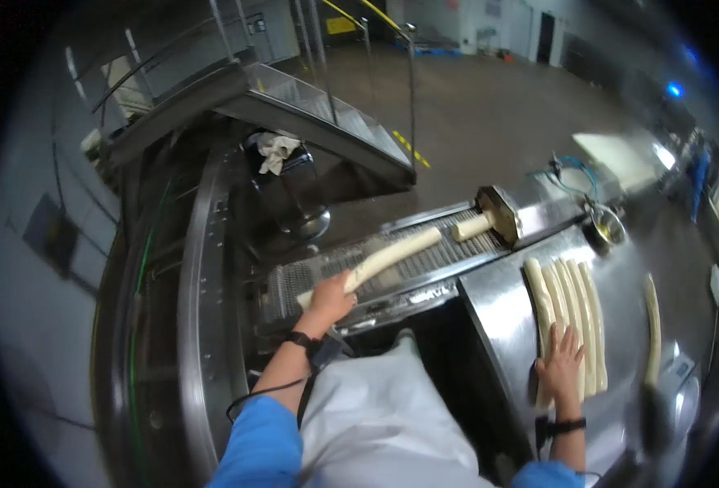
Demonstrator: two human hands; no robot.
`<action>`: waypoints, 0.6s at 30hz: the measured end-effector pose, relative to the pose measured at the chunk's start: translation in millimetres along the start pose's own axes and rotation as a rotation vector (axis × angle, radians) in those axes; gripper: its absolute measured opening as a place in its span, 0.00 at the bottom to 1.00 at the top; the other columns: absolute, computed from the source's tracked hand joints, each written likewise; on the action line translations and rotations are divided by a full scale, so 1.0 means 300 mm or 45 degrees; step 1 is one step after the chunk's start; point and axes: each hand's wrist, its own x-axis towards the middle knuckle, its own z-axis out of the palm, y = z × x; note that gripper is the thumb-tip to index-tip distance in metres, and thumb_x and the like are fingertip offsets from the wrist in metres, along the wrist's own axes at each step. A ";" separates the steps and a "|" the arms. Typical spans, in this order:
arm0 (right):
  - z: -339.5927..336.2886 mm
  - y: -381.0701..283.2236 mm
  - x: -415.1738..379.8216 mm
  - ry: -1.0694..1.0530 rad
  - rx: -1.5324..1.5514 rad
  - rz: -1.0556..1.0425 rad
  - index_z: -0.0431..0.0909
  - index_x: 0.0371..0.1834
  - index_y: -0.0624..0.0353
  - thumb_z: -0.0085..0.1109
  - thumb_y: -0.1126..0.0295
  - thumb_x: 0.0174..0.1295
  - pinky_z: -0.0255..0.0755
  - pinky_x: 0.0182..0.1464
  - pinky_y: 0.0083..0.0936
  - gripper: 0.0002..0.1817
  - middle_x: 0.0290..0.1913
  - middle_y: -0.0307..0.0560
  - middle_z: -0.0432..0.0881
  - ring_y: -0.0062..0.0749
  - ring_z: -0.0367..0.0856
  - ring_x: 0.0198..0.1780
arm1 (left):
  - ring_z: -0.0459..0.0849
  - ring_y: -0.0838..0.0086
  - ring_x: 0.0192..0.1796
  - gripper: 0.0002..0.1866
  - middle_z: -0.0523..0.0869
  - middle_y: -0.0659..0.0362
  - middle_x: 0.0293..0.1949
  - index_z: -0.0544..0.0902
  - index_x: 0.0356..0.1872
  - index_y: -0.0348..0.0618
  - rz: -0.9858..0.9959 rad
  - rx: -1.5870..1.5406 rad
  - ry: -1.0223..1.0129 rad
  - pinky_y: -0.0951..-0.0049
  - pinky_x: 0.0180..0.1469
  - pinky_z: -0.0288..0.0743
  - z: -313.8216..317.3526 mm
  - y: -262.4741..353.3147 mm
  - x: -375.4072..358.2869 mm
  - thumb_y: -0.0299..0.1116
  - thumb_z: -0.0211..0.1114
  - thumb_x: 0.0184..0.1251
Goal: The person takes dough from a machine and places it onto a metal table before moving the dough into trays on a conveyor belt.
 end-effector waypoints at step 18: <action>0.043 0.148 -0.287 0.155 -0.058 0.312 0.56 0.75 0.40 0.68 0.57 0.52 0.41 0.73 0.60 0.45 0.77 0.51 0.49 0.61 0.44 0.76 | 0.84 0.57 0.43 0.22 0.85 0.51 0.38 0.82 0.47 0.41 -0.273 0.164 0.177 0.60 0.47 0.76 -0.153 -0.288 -0.249 0.43 0.70 0.54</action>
